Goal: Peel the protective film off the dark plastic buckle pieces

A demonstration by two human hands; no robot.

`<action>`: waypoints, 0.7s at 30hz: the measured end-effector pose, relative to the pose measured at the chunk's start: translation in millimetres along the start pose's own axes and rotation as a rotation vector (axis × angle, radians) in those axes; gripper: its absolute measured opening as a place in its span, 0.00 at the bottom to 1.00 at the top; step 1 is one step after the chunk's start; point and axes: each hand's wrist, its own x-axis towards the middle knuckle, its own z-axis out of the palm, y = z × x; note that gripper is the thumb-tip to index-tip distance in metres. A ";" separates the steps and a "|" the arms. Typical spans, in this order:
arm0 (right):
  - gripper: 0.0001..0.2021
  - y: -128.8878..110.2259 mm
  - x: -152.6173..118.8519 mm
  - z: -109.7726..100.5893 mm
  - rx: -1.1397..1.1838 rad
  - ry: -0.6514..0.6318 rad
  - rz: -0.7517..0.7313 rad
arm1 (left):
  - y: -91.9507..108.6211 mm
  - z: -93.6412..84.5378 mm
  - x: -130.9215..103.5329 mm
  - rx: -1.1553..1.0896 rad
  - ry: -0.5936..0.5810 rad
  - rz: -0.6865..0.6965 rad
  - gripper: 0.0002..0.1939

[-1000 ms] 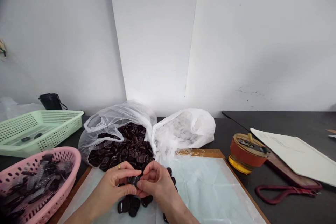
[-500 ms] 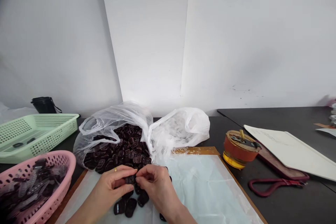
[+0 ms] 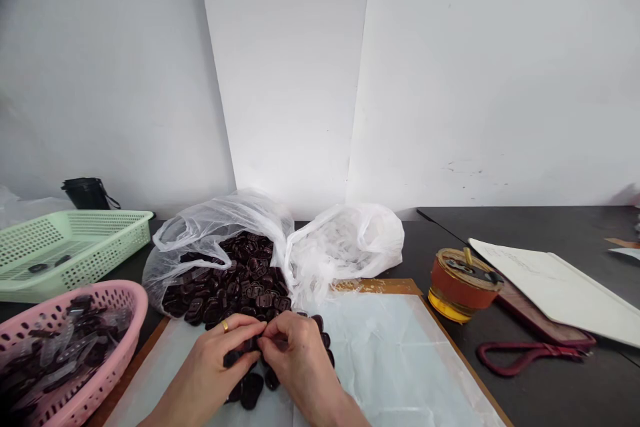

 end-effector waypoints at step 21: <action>0.05 -1.6 1.9 10.9 0.376 0.126 0.251 | -3.5 10.9 -7.0 0.122 0.143 0.192 0.21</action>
